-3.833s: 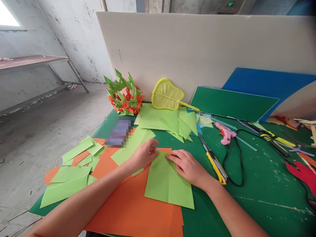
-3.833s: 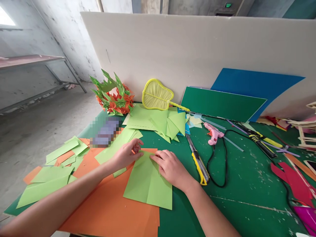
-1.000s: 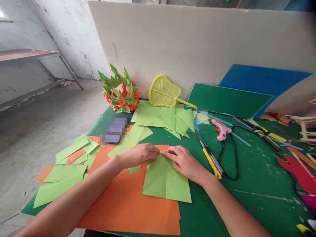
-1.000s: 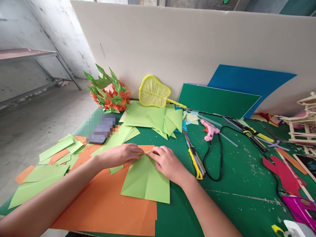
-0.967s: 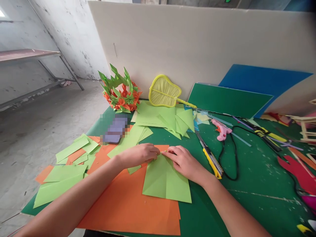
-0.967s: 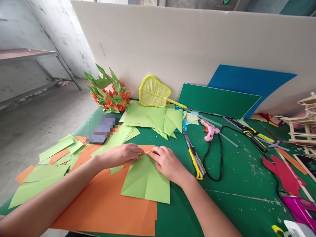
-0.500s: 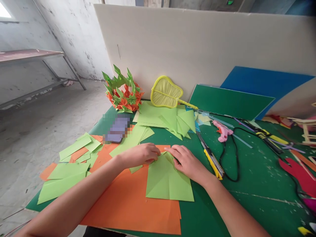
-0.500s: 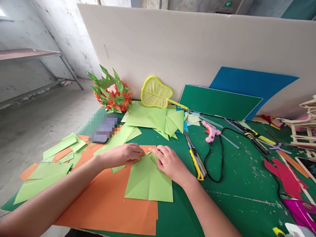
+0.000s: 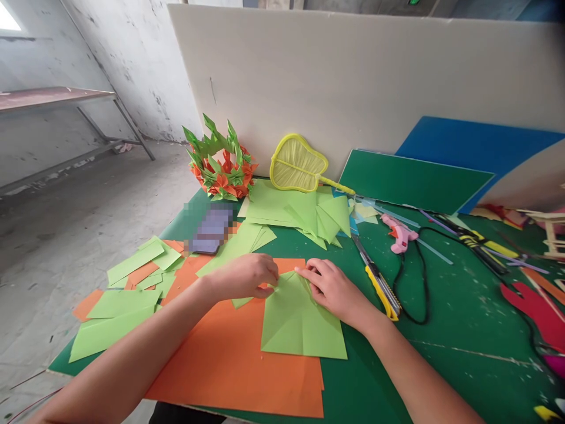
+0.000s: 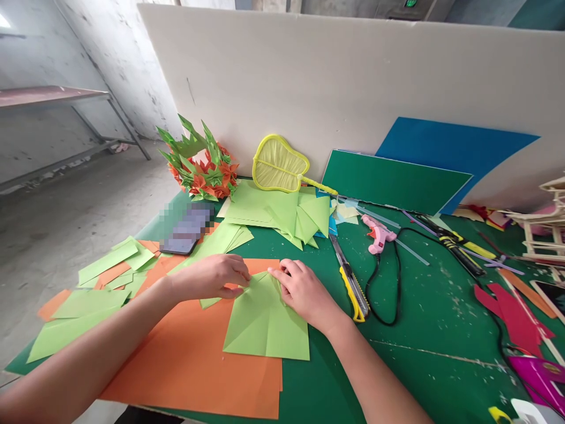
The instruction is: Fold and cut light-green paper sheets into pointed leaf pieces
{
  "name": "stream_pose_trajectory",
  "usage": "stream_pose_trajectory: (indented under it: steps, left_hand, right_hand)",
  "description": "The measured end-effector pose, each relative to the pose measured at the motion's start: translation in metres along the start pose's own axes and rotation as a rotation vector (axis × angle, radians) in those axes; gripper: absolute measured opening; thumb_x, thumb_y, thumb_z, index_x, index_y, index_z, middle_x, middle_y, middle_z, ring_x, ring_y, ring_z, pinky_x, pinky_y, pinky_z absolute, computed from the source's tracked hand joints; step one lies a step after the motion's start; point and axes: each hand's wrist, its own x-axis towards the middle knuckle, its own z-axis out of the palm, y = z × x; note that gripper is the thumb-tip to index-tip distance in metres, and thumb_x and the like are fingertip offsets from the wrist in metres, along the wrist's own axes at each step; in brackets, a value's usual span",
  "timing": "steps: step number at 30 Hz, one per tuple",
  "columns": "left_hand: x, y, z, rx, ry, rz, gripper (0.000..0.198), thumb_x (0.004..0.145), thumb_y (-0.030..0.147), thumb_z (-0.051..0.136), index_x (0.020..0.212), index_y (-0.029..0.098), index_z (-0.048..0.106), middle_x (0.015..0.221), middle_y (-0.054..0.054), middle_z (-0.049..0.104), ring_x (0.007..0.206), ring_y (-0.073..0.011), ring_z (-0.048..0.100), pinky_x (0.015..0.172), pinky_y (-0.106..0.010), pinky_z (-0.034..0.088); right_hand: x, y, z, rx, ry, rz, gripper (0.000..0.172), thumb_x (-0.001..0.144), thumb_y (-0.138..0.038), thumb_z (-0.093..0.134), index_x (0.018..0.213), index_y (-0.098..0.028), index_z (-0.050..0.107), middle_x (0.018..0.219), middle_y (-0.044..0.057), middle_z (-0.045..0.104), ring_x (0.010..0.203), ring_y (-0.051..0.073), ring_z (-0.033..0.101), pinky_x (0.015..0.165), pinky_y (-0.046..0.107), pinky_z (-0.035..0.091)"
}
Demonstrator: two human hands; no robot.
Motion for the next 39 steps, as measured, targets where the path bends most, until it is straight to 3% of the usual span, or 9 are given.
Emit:
stream_pose_trajectory:
  steps: [6, 11, 14, 17, 19, 25, 31, 39]
  left_hand:
    - [0.000, 0.005, -0.008, 0.024, -0.019, -0.014, 0.021, 0.089, 0.019, 0.057, 0.071, 0.020, 0.068, 0.075, -0.004, 0.070, 0.077, -0.0186, 0.061, 0.069, -0.028, 0.045]
    - [-0.001, 0.005, -0.008, 0.063, -0.041, -0.075, 0.034, 0.092, 0.030, 0.058, 0.060, 0.018, 0.060, 0.064, -0.003, 0.064, 0.068, -0.0172, 0.058, 0.063, -0.028, 0.041]
    - [0.003, 0.005, 0.004, 0.086, 0.027, -0.194, 0.033, 0.090, 0.037, 0.061, 0.063, 0.018, 0.058, 0.062, -0.001, 0.060, 0.066, -0.0169, 0.056, 0.061, -0.027, 0.038]
    - [0.009, 0.006, 0.020, 0.123, 0.111, -0.381, 0.023, 0.084, 0.039, 0.067, 0.081, 0.018, 0.058, 0.075, -0.002, 0.061, 0.066, -0.0169, 0.056, 0.057, -0.026, 0.038]
    - [0.011, 0.009, 0.028, 0.120, 0.124, -0.419, 0.024, 0.083, 0.039, 0.067, 0.085, 0.018, 0.056, 0.079, -0.003, 0.061, 0.069, -0.0176, 0.057, 0.059, -0.027, 0.039]
    - [0.013, 0.022, 0.037, 0.041, 0.163, -0.361, 0.003, 0.086, 0.017, 0.051, 0.086, 0.019, 0.048, 0.083, -0.002, 0.057, 0.074, -0.0171, 0.057, 0.064, -0.027, 0.043]
    - [0.015, 0.023, 0.043, -0.069, 0.153, -0.216, 0.015, 0.084, 0.011, 0.049, 0.096, 0.020, 0.047, 0.099, -0.006, 0.055, 0.086, -0.0179, 0.058, 0.075, -0.028, 0.048]
    - [0.015, 0.029, 0.043, -0.070, 0.227, -0.278, 0.033, 0.077, -0.001, 0.038, 0.099, 0.022, 0.043, 0.096, -0.004, 0.054, 0.087, -0.0171, 0.056, 0.075, -0.028, 0.048]
  right_hand:
    - [0.000, 0.000, -0.001, -0.002, 0.018, -0.007, 0.047, 0.089, -0.009, 0.043, 0.133, -0.024, 0.054, 0.113, 0.011, 0.056, 0.104, 0.025, 0.055, 0.086, 0.042, 0.053]
    - [0.000, -0.001, -0.002, 0.003, 0.039, -0.010, 0.048, 0.089, -0.009, 0.043, 0.132, -0.026, 0.054, 0.112, 0.010, 0.056, 0.103, 0.025, 0.056, 0.084, 0.041, 0.054]
    - [0.001, -0.001, -0.001, 0.010, 0.047, -0.005, 0.049, 0.087, -0.008, 0.043, 0.131, -0.026, 0.054, 0.111, 0.010, 0.056, 0.103, 0.025, 0.056, 0.085, 0.041, 0.054]
    - [0.001, 0.001, 0.001, 0.024, 0.041, 0.002, 0.053, 0.086, -0.008, 0.044, 0.136, -0.026, 0.048, 0.112, 0.009, 0.056, 0.104, 0.024, 0.055, 0.087, 0.041, 0.053]
    - [0.000, 0.002, 0.003, 0.035, 0.041, 0.007, 0.056, 0.086, -0.008, 0.044, 0.139, -0.025, 0.044, 0.115, 0.009, 0.056, 0.105, 0.024, 0.054, 0.089, 0.042, 0.052]
    - [-0.001, 0.001, 0.001, 0.068, 0.076, 0.009, 0.055, 0.085, -0.007, 0.045, 0.136, -0.026, 0.043, 0.121, 0.009, 0.055, 0.114, 0.025, 0.052, 0.096, 0.043, 0.049]
    - [-0.001, 0.000, -0.001, 0.087, 0.073, 0.020, 0.042, 0.084, -0.007, 0.047, 0.121, -0.026, 0.051, 0.118, 0.008, 0.057, 0.111, 0.023, 0.054, 0.093, 0.039, 0.050]
    - [-0.001, 0.004, 0.003, 0.069, 0.107, -0.008, 0.042, 0.086, -0.011, 0.045, 0.126, -0.025, 0.047, 0.122, 0.010, 0.058, 0.116, 0.024, 0.053, 0.097, 0.042, 0.049]
